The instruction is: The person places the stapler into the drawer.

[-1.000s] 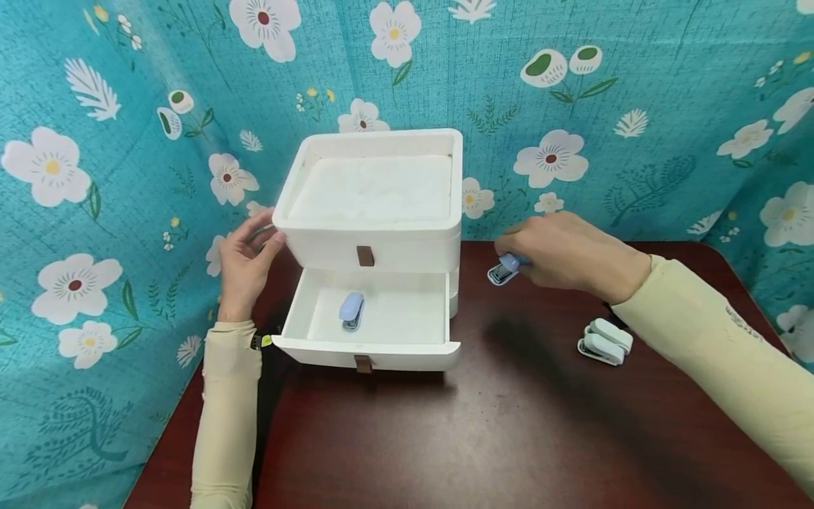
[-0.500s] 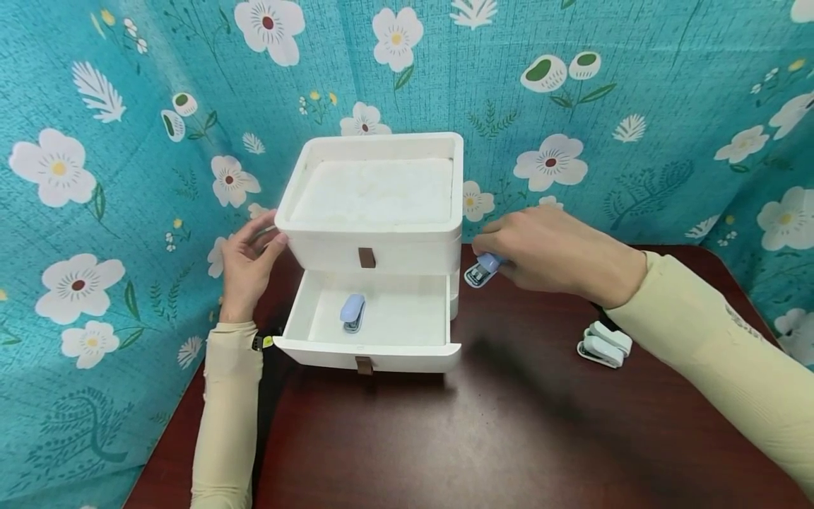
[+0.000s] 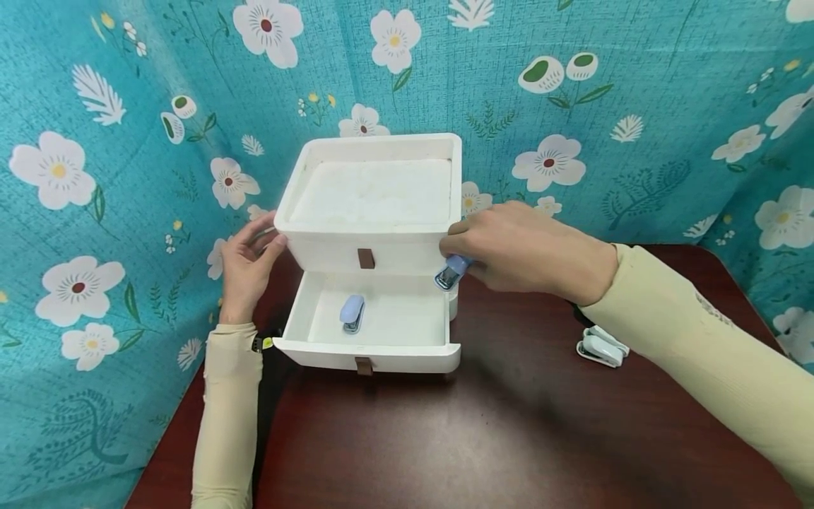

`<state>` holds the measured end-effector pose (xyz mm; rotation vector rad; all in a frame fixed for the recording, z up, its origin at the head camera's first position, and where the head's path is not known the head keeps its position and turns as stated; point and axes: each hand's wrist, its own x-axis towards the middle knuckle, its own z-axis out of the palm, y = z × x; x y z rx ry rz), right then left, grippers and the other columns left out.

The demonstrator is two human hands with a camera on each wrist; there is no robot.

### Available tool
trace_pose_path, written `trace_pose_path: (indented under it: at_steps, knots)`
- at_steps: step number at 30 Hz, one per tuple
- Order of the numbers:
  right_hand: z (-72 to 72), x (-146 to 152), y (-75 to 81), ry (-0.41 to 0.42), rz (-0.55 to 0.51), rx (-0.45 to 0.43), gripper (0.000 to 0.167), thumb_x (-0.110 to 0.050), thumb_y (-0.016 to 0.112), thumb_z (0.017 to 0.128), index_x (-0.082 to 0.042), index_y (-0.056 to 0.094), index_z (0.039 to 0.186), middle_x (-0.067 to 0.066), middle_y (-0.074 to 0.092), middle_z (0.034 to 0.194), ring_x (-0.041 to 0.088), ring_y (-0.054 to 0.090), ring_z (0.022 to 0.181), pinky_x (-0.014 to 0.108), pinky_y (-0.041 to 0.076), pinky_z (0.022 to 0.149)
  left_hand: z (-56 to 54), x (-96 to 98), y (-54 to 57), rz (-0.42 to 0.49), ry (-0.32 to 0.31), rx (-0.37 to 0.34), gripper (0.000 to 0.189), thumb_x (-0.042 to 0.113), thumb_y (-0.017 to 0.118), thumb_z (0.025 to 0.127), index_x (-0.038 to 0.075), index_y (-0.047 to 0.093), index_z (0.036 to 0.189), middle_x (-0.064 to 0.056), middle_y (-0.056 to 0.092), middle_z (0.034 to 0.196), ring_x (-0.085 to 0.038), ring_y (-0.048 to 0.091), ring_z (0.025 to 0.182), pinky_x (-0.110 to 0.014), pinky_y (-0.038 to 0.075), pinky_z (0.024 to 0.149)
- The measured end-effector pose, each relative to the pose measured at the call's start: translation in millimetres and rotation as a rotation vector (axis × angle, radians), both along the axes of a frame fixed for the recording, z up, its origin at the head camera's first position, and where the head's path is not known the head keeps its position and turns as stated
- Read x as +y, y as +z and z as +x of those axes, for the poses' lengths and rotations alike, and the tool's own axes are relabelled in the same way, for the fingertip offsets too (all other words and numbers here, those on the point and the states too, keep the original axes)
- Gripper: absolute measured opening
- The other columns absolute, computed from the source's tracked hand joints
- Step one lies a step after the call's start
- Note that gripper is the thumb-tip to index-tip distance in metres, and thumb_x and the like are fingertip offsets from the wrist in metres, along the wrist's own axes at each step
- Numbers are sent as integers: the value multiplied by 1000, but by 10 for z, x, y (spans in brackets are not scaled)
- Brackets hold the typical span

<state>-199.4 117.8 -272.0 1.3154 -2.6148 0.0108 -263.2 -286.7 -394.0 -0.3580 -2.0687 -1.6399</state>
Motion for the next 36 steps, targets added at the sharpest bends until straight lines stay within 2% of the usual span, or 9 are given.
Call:
trace_pose_path:
  at_steps: [5,15,20,29,36]
  knots:
    - [-11,-135,17,55,4,3,23,-3,82,83,-18,75,99,-7,75,89,8,63,75,31,54,62,4,-1,-1,-1,1,-1,45,7,73,97,5,65,141,-16,68,141,-40,69,126,-35,58,98]
    - [-53,-421,31,122,59,4,24,0,81,83,-17,77,99,-1,78,93,14,68,74,35,59,62,1,-1,10,-2,-5,4,45,6,73,97,5,65,141,-15,68,141,-39,69,126,-35,58,99]
    - [-93,-540,-3,171,90,27,23,3,79,84,-15,77,98,0,77,88,16,68,72,35,58,61,1,-4,4,-3,-3,3,45,6,73,97,4,65,141,-16,68,141,-40,68,126,-33,58,99]
    - [-141,-703,-91,195,129,19,22,1,78,86,-15,78,102,-2,77,91,16,71,78,38,62,69,-3,-7,10,-12,4,-4,45,8,74,97,6,65,141,-14,68,141,-37,69,126,-37,58,100]
    - [-164,-846,-174,219,201,38,31,2,77,87,-16,79,113,-1,80,100,17,73,85,39,64,77,-4,-10,0,-17,13,-7,45,8,74,97,6,65,141,-14,68,141,-37,69,126,-36,58,100]
